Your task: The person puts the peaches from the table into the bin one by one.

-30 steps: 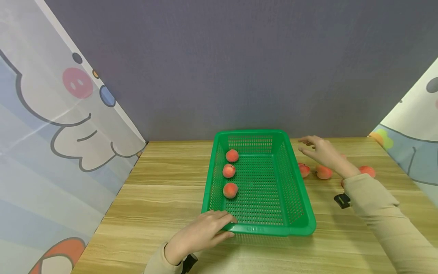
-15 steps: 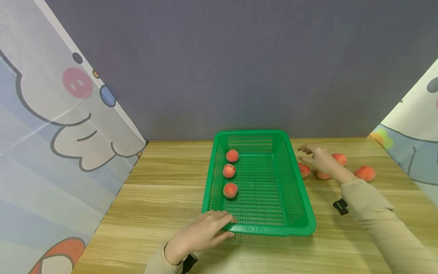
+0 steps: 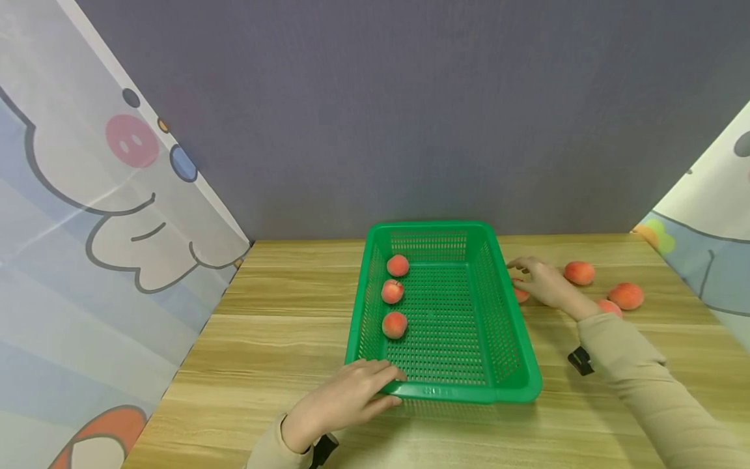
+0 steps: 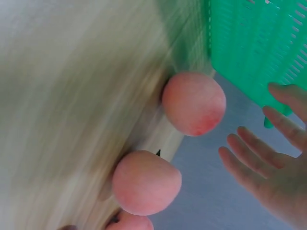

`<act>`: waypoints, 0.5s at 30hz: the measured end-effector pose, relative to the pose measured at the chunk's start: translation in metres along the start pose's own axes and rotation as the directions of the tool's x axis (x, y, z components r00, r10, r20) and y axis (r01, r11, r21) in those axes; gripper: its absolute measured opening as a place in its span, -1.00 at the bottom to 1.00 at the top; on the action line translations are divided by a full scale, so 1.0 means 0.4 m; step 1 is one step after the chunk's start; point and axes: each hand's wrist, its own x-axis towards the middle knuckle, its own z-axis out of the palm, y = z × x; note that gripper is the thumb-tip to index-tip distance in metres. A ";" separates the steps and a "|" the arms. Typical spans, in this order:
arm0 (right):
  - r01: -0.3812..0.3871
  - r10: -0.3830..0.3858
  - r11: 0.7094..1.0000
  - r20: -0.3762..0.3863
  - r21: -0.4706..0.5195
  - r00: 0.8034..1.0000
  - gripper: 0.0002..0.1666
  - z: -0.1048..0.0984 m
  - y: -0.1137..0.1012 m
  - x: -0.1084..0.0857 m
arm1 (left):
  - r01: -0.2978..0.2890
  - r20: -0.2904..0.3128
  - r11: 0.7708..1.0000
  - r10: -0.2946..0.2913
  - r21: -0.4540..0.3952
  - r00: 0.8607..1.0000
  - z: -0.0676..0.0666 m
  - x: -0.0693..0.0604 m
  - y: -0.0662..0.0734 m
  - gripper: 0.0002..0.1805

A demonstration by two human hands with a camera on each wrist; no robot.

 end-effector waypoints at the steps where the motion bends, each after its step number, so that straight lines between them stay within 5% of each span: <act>1: 0.003 -0.003 1.000 -0.006 -0.008 1.000 -0.58 0.003 0.002 0.000 | 0.000 0.000 1.000 0.000 0.001 1.000 0.000 0.000 0.000 -0.76; 15: 0.042 -0.048 0.992 -0.046 -0.121 0.998 -0.62 0.040 0.029 -0.010 | -0.012 -0.019 1.000 0.012 0.004 1.000 0.001 0.002 -0.001 -0.74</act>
